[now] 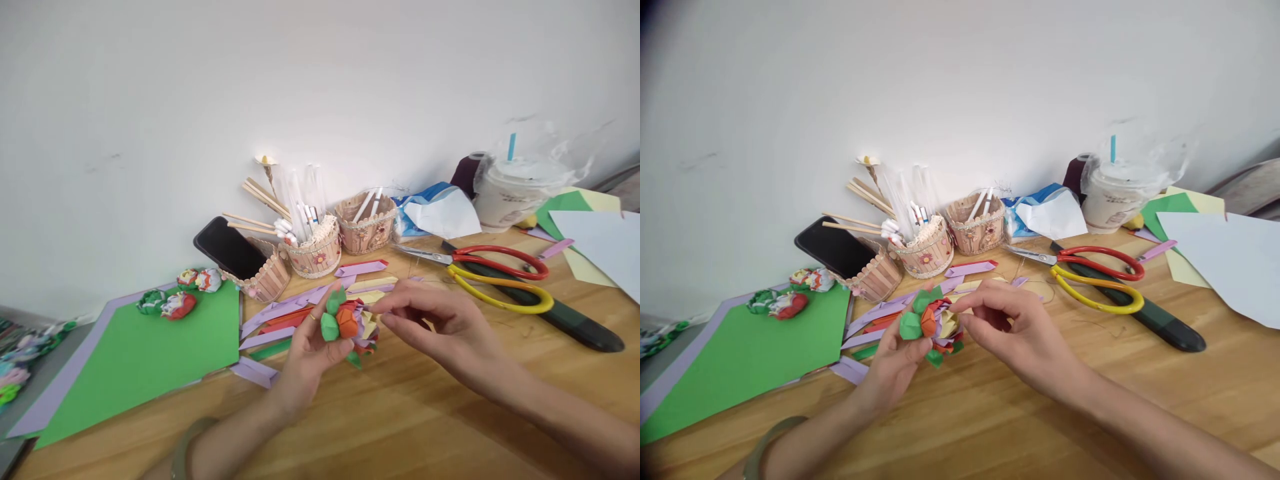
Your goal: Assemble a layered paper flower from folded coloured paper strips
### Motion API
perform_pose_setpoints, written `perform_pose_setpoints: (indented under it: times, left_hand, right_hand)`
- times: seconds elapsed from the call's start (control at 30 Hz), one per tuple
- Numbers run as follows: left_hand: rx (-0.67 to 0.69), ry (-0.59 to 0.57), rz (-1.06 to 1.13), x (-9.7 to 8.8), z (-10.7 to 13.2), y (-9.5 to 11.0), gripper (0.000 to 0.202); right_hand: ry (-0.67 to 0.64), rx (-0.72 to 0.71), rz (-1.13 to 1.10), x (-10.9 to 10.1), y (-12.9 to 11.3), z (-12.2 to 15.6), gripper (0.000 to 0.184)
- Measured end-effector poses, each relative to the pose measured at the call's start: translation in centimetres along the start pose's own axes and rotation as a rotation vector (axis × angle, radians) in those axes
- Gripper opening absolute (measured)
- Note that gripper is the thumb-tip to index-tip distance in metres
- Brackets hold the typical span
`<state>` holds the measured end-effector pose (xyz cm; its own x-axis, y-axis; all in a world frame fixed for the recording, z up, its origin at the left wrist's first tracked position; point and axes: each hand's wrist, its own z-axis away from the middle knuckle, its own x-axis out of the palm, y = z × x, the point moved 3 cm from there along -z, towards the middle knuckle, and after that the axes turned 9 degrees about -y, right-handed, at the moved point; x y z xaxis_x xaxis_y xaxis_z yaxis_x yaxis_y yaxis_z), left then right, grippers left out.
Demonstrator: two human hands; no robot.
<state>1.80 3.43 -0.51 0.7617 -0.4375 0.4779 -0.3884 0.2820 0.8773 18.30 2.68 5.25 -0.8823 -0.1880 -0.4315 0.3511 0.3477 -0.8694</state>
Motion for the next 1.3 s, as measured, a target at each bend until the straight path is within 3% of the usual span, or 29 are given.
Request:
perform_pose_setpoints:
  times: [0.17,0.3,0.43,0.63,0.8,0.9,1.0,1.17,1.3]
  left_hand:
    - [-0.086,0.035,0.092,0.0,0.0,0.0,0.026]
    - [-0.122,0.03,0.11,0.1,0.0,0.0,0.029]
    - [-0.093,0.004,0.055,0.1,0.0,0.2,0.043]
    - [-0.069,-0.058,-0.016,-0.1,0.0,0.1,0.043]
    - [-0.105,-0.055,0.044,0.1,0.0,0.0,0.041]
    - [-0.148,-0.017,0.071,0.2,0.0,0.0,0.032]
    - [-0.207,-0.023,0.096,0.2,-0.1,-0.1,0.027]
    - [-0.284,-0.127,0.161,0.1,-0.4,-0.2,0.034]
    - [-0.304,-0.181,0.196,0.0,-0.4,-0.2,0.026]
  right_hand:
    - [-0.04,-0.219,0.176,0.2,0.0,0.3,0.016]
    - [0.014,-0.329,0.278,0.2,-0.4,0.5,0.01]
    - [0.008,-0.353,0.348,0.4,-0.4,0.5,0.01]
    - [0.015,-0.378,0.446,0.5,-0.5,0.7,0.012]
    - [-0.058,-0.352,0.365,0.7,-0.5,0.6,0.015]
    - [-0.072,-0.302,0.271,0.7,-0.5,0.6,0.015]
    - [-0.125,-0.144,0.148,0.8,-0.4,0.4,0.014]
    - [-0.208,0.195,-0.193,0.7,0.4,-0.3,0.017]
    - [-0.212,0.291,-0.375,0.4,0.4,-0.7,0.019]
